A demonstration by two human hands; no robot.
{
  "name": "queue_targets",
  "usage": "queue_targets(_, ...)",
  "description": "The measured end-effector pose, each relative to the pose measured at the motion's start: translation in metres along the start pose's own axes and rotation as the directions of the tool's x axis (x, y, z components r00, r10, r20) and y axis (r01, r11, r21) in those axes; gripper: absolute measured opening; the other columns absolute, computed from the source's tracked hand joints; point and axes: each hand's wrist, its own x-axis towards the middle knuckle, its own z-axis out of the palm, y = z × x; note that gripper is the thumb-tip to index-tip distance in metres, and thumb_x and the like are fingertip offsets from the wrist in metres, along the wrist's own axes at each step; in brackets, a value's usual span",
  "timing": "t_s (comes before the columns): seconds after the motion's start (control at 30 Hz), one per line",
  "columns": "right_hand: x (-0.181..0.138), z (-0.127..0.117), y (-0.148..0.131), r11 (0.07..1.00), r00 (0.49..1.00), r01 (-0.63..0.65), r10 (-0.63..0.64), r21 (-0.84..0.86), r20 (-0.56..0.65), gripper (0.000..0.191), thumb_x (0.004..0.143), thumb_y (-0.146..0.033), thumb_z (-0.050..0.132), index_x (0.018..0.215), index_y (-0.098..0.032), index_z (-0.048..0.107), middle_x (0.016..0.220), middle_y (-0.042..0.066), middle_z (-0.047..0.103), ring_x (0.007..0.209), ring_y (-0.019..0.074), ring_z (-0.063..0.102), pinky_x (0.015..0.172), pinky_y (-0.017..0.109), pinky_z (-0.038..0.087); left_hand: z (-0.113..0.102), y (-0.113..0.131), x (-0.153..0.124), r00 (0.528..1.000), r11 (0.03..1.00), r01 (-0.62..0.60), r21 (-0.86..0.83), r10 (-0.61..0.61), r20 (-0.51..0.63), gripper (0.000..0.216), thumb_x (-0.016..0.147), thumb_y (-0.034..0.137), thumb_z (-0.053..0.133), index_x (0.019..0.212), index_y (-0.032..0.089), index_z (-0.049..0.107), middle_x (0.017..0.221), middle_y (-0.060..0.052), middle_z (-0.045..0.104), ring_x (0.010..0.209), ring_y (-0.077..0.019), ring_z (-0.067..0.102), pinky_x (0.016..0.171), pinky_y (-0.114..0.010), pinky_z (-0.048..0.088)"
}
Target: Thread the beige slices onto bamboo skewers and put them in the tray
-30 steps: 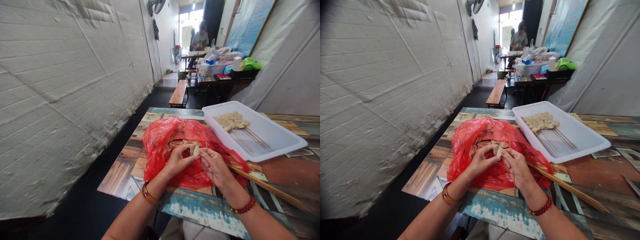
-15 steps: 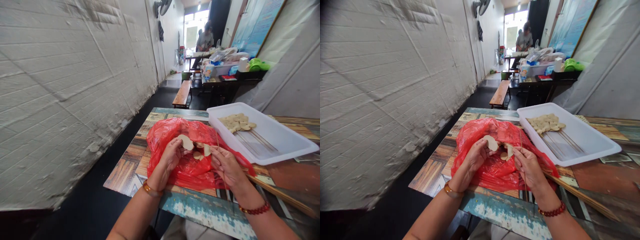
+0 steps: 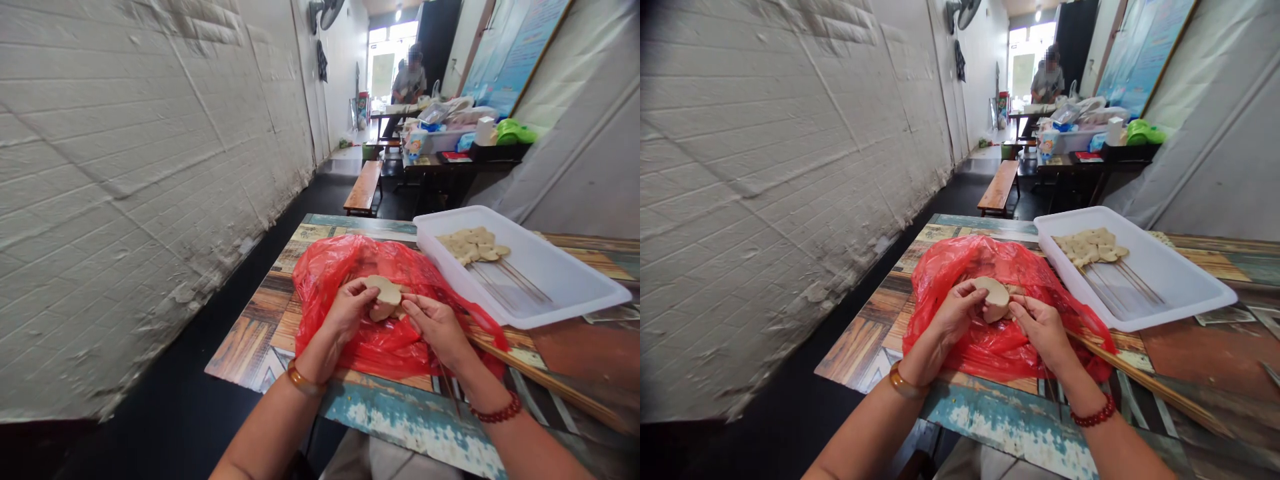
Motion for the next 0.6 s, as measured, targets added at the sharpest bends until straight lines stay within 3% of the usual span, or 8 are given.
queue_targets(0.17, -0.001, 0.003, 0.000, 0.997, 1.000, 0.016, -0.016, 0.070, -0.005, 0.034, 0.074, -0.049, 0.067, 0.081, -0.016, 0.064, 0.048, -0.008, 0.039, 0.042, 0.0053, 0.028, 0.041, 0.020, 0.018, 0.005, -0.003, -0.002, 0.997, 0.998, 0.055, -0.020, -0.053, 0.060, 0.039, 0.054, 0.030, 0.082, 0.083, 0.014, 0.061, 0.076, -0.002, 0.067, 0.057, -0.0103, 0.062, 0.057, -0.020, 0.048)
queue_targets(0.4, -0.002, -0.001, -0.001, 0.997, 0.996, 0.067, -0.069, -0.044, -0.053, 0.035, 0.075, -0.051, 0.064, 0.085, -0.017, 0.065, 0.053, -0.006, 0.048, 0.044, 0.0070, 0.034, 0.042, 0.020, 0.025, 0.004, -0.004, -0.004, 0.971, 0.995, 0.094, 0.041, -0.101, 0.218, 0.041, 0.059, 0.032, 0.080, 0.089, 0.013, 0.058, 0.073, -0.004, 0.069, 0.065, -0.0155, 0.067, 0.061, -0.022, 0.051)
queue_targets(0.47, -0.003, -0.001, -0.004, 0.990, 0.993, 0.096, -0.102, -0.104, -0.056, 0.036, 0.077, -0.051, 0.061, 0.090, -0.018, 0.066, 0.052, -0.006, 0.046, 0.044, 0.0081, 0.036, 0.043, 0.021, 0.028, 0.005, -0.004, -0.004, 0.974, 0.995, 0.079, 0.054, -0.089, 0.210, 0.042, 0.061, 0.031, 0.079, 0.093, 0.012, 0.061, 0.074, -0.006, 0.070, 0.065, -0.0152, 0.067, 0.061, -0.022, 0.051)
queue_targets(0.6, -0.010, -0.001, -0.012, 0.966, 0.985, 0.153, -0.167, -0.207, -0.051, 0.045, 0.089, -0.047, 0.046, 0.121, -0.017, 0.057, 0.055, -0.005, 0.043, 0.046, 0.0106, 0.038, 0.043, 0.023, 0.031, 0.005, -0.005, -0.001, 0.996, 1.000, -0.015, 0.027, 0.012, 0.083, 0.038, 0.061, 0.030, 0.079, 0.091, 0.011, 0.064, 0.077, -0.006, 0.070, 0.061, -0.0134, 0.065, 0.061, -0.022, 0.051)
